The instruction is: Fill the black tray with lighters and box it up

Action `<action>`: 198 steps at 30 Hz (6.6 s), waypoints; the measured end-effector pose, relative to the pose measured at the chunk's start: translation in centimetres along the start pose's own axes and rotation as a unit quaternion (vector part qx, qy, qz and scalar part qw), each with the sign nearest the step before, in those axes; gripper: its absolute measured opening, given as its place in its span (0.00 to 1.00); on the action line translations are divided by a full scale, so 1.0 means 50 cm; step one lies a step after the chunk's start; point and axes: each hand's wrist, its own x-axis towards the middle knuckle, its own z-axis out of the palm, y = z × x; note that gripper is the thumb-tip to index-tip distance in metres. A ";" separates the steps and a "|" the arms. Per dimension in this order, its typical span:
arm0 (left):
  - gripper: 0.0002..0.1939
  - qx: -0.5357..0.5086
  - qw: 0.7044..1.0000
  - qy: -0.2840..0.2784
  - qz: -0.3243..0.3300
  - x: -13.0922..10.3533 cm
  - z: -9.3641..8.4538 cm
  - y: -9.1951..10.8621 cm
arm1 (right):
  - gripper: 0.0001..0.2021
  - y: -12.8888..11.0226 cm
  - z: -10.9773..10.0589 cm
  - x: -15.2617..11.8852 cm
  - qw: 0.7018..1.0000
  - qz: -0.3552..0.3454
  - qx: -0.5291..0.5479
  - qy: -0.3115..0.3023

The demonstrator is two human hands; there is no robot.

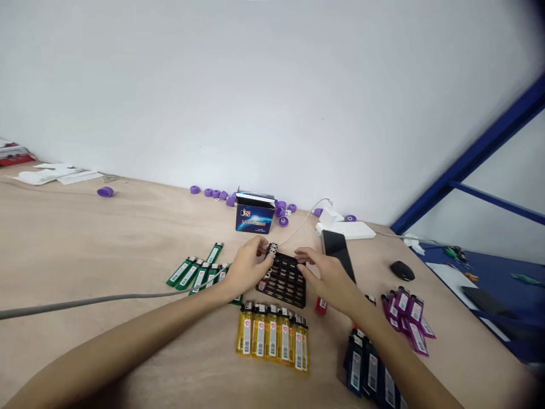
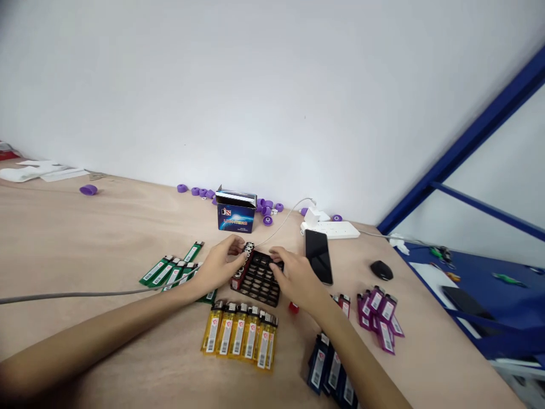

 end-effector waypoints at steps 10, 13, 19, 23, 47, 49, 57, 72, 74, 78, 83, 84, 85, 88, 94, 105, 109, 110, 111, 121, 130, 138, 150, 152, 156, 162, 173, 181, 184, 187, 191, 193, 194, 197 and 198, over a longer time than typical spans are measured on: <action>0.14 0.021 0.978 -0.018 0.205 -0.070 -0.012 0.102 | 0.19 0.123 -0.098 -0.171 0.987 0.127 -0.096 -0.015; 0.18 0.031 0.956 -0.056 0.286 -0.107 -0.004 0.126 | 0.22 0.141 -0.099 -0.199 0.982 0.145 -0.113 -0.042; 0.17 -0.004 0.956 -0.095 0.279 -0.124 -0.005 0.148 | 0.33 0.151 -0.103 -0.227 0.971 0.200 -0.106 -0.080; 0.16 -0.020 0.961 -0.093 0.260 -0.117 -0.006 0.154 | 0.34 0.156 -0.101 -0.227 0.962 0.236 -0.090 -0.099; 0.13 -0.017 0.952 -0.114 0.284 -0.122 -0.014 0.158 | 0.20 0.173 -0.066 -0.217 0.934 0.283 -0.208 -0.069; 0.13 -0.017 0.953 -0.120 0.279 -0.122 -0.013 0.158 | 0.20 0.164 -0.062 -0.211 0.931 0.298 -0.200 -0.072; 0.08 0.062 0.961 -0.213 0.165 -0.113 0.005 0.168 | 0.16 0.114 -0.050 -0.173 0.935 0.326 -0.138 -0.032; 0.19 0.243 0.907 -0.343 0.018 -0.001 0.202 0.194 | 0.14 0.124 -0.037 -0.164 0.920 0.338 -0.195 -0.020; 0.17 0.233 0.909 -0.347 -0.002 0.008 0.220 0.190 | 0.14 0.126 -0.041 -0.168 0.922 0.338 -0.189 -0.007; 0.14 0.177 0.916 -0.359 -0.026 0.016 0.231 0.182 | 0.12 0.127 -0.052 -0.174 0.929 0.327 -0.172 0.012; 0.11 0.035 0.938 -0.341 -0.057 -0.014 0.207 0.189 | 0.13 0.101 -0.068 -0.182 0.942 0.308 -0.118 0.066; 0.11 -0.004 0.941 -0.332 -0.070 -0.023 0.198 0.194 | 0.14 0.089 -0.068 -0.183 0.945 0.305 -0.080 0.091; 0.12 -0.046 0.940 -0.326 -0.085 -0.032 0.190 0.199 | 0.14 0.075 -0.068 -0.183 0.945 0.302 -0.038 0.117; 0.10 -0.178 0.916 -0.330 -0.142 -0.049 0.167 0.224 | 0.16 0.027 -0.062 -0.174 0.947 0.276 0.030 0.159; 0.27 -0.491 0.772 -0.275 -0.294 -0.061 0.119 0.263 | 0.12 -0.061 -0.063 -0.112 0.977 0.158 -0.061 0.130; 0.15 -0.562 0.697 -0.227 -0.384 -0.058 0.012 0.232 | 0.14 -0.155 -0.045 -0.020 0.983 0.076 -0.154 0.061; 0.17 -0.561 0.696 -0.200 -0.402 -0.072 0.003 0.226 | 0.13 -0.178 -0.025 0.007 0.981 0.064 -0.161 0.081; 0.18 -0.566 0.696 -0.192 -0.397 -0.074 0.004 0.225 | 0.14 -0.182 -0.020 0.014 0.982 0.064 -0.158 0.082; 0.19 -0.572 0.695 -0.185 -0.394 -0.076 0.004 0.225 | 0.15 -0.185 -0.016 0.021 0.981 0.068 -0.158 0.086; 0.21 -0.589 0.705 -0.190 -0.347 -0.066 -0.027 0.237 | 0.27 -0.180 -0.033 0.036 0.976 0.052 -0.045 0.204; 0.19 -0.389 0.890 -0.139 -0.194 0.003 -0.050 0.181 | 0.16 -0.124 -0.041 0.068 0.959 0.081 0.236 0.132; 0.15 -0.108 0.986 -0.058 -0.110 0.073 -0.042 0.045 | 0.15 -0.045 0.022 0.103 0.924 0.145 0.311 0.168; 0.11 -0.134 0.961 -0.061 -0.234 0.072 -0.002 0.010 | 0.03 0.011 0.077 0.110 0.970 0.171 0.069 0.157; 0.11 -0.165 0.945 -0.072 -0.272 0.073 0.000 0.011 | 0.04 0.014 0.084 0.110 0.974 0.162 0.064 0.144; 0.14 -0.216 0.912 -0.101 -0.333 0.071 0.001 0.016 | 0.05 0.022 0.091 0.106 0.983 0.127 0.066 0.113; 0.18 -0.257 0.886 -0.115 -0.369 0.068 0.000 0.021 | 0.10 0.028 0.104 0.107 0.992 0.078 0.047 0.083; 0.19 -0.276 0.880 -0.116 -0.368 0.067 0.002 0.006 | 0.13 0.023 0.123 0.106 0.996 0.033 0.066 0.048; 0.19 -0.243 0.899 -0.061 -0.360 0.065 0.005 0.018 | 0.15 0.025 0.118 0.103 0.997 0.025 0.068 0.023; 0.19 -0.227 0.914 -0.023 -0.335 0.063 0.009 0.022 | 0.16 0.027 0.120 0.099 0.997 0.024 0.069 0.016; 0.20 -0.221 0.925 -0.007 -0.310 0.062 0.014 0.020 | 0.19 0.029 0.120 0.098 0.997 0.020 0.077 0.013; 0.20 -0.223 0.932 -0.006 -0.287 0.062 0.018 0.017 | 0.20 0.029 0.119 0.097 0.996 0.019 0.082 0.015; 0.19 -0.224 0.932 -0.010 -0.284 0.062 0.017 0.018 | 0.18 0.027 0.117 0.097 0.996 0.020 0.082 0.017; 0.18 -0.224 0.932 -0.013 -0.284 0.061 0.016 0.020 | 0.18 0.025 0.116 0.097 0.996 0.020 0.082 0.018; 0.17 -0.229 0.930 -0.020 -0.287 0.059 0.013 0.027 | 0.16 0.023 0.115 0.096 0.996 0.021 0.084 0.025; 0.17 -0.232 0.929 -0.020 -0.288 0.059 0.012 0.028 | 0.16 0.022 0.115 0.096 0.996 0.022 0.085 0.028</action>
